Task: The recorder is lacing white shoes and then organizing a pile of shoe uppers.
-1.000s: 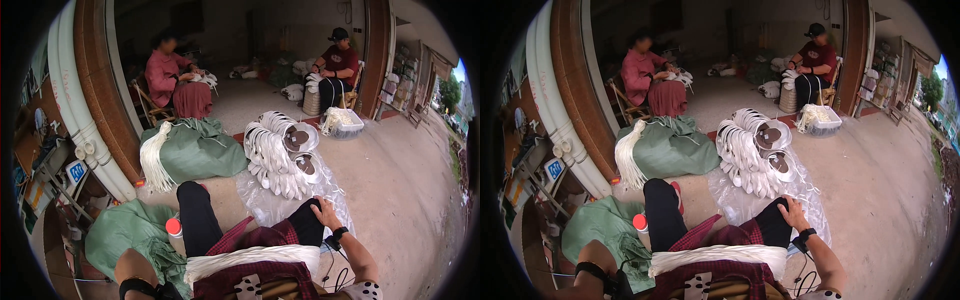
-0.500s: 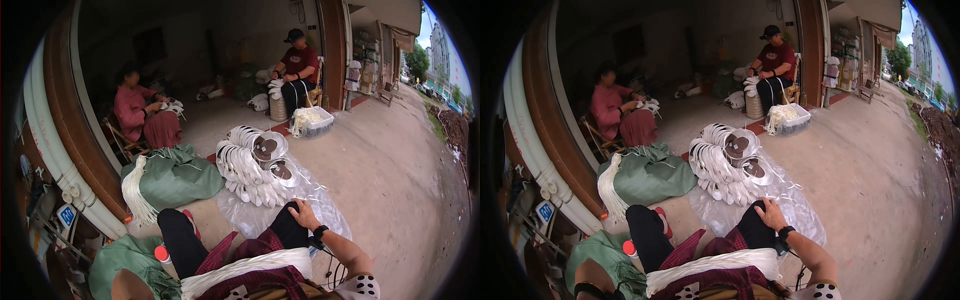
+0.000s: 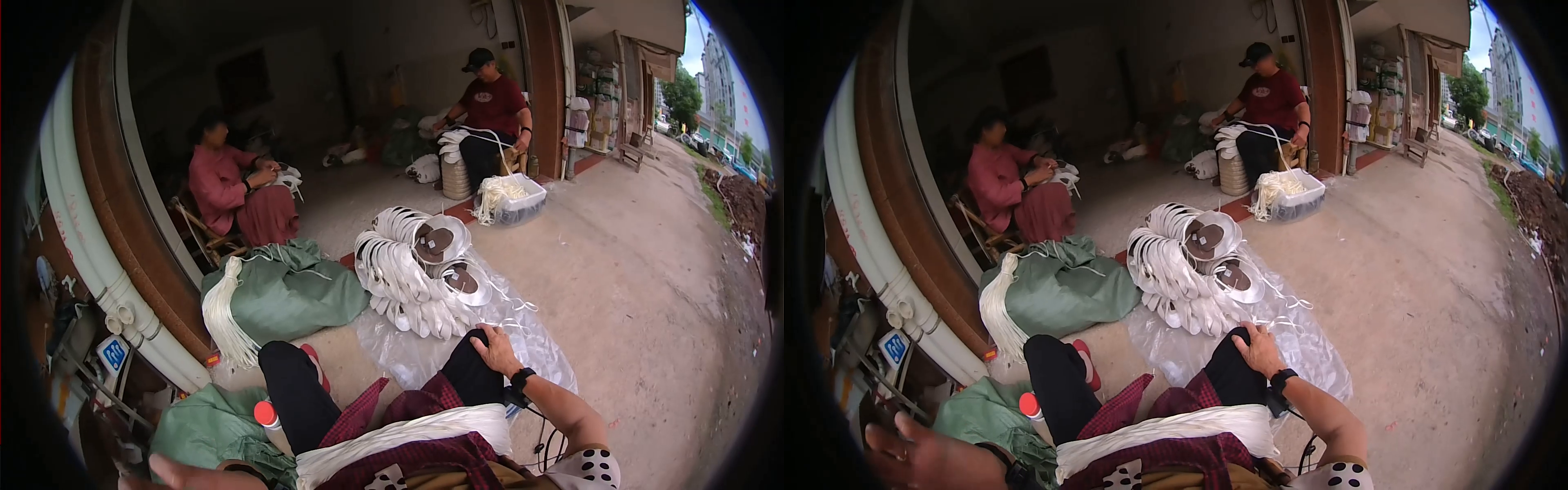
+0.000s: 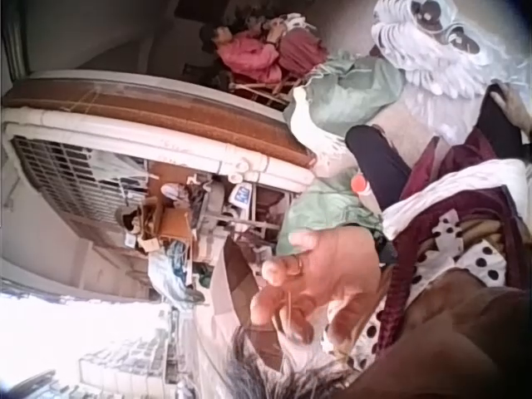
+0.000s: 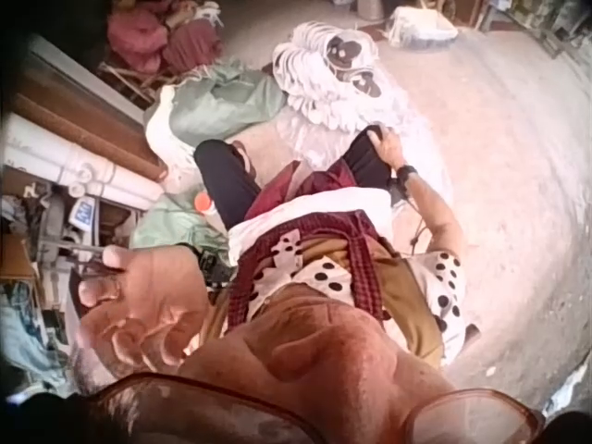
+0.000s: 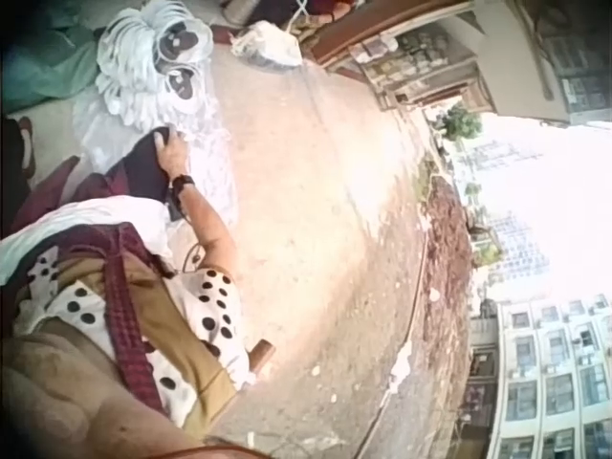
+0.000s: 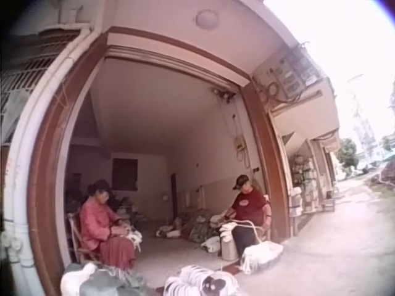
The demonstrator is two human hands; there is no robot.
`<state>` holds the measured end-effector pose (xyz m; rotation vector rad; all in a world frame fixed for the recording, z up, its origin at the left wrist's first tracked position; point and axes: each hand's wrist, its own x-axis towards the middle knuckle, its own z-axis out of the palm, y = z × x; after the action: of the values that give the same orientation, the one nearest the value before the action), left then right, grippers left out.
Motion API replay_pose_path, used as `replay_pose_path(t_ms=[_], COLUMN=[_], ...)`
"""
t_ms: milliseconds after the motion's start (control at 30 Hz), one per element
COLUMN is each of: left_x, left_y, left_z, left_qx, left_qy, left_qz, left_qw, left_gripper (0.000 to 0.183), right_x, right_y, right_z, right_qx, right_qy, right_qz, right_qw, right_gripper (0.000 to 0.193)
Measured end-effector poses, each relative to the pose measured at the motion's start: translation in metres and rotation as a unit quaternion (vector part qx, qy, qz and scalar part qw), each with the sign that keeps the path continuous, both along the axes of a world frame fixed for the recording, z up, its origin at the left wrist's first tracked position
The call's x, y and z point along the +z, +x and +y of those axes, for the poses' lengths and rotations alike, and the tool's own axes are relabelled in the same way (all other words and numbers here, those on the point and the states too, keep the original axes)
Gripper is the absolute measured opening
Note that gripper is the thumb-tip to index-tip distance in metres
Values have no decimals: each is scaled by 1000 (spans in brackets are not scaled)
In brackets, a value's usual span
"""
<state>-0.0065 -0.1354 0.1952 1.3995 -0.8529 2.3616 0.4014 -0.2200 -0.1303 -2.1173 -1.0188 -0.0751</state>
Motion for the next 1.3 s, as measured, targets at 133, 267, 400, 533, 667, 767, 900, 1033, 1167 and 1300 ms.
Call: replay_pose_path(t_ms=[133, 267, 400, 533, 667, 767, 900, 1033, 1167, 1300], left_x=[-58, -145, -199, -210, -196, -196, -211, -212, -207, -212], left_y=[-7, 4, 18, 20, 14, 15, 18, 16, 18, 18], left_z=[71, 127, 150, 174, 221, 242, 245, 235, 226, 226], left_qx=[171, 311, 484, 452, 379, 311, 374, 390, 410, 405], left_qy=[-217, -311, -270, -323, -374, -395, -371, -372, -367, -380], left_qz=[507, 660, 624, 624, 568, 574, 559, 558, 569, 566], left_qw=[816, 609, 551, 549, 627, 646, 640, 631, 611, 610], left_gripper=[44, 51, 61, 66, 55, 47, 47, 52, 51, 54], right_x=[-1, 0, 5, 11, 14, 13, 9, 10, 14, 18], right_y=[2, 1, -1, -3, -6, -6, -4, -6, -9, -11], right_z=[1, 2, 2, 0, -1, 1, 2, 1, 1, 1], right_qx=[-1, 9, 7, 25, 7, -3, -3, -14, -11, -10], right_qy=[-4, -3, -8, 0, -7, -12, -14, -15, -2, -7], right_qz=[0, -3, -18, -1, 8, 6, 2, 4, 14, 9], right_qw=[1000, 1000, 1000, 1000, 1000, 1000, 1000, 1000, 1000, 1000], right_gripper=[51, 50, 49, 46, 48, 49, 47, 45, 44, 43])
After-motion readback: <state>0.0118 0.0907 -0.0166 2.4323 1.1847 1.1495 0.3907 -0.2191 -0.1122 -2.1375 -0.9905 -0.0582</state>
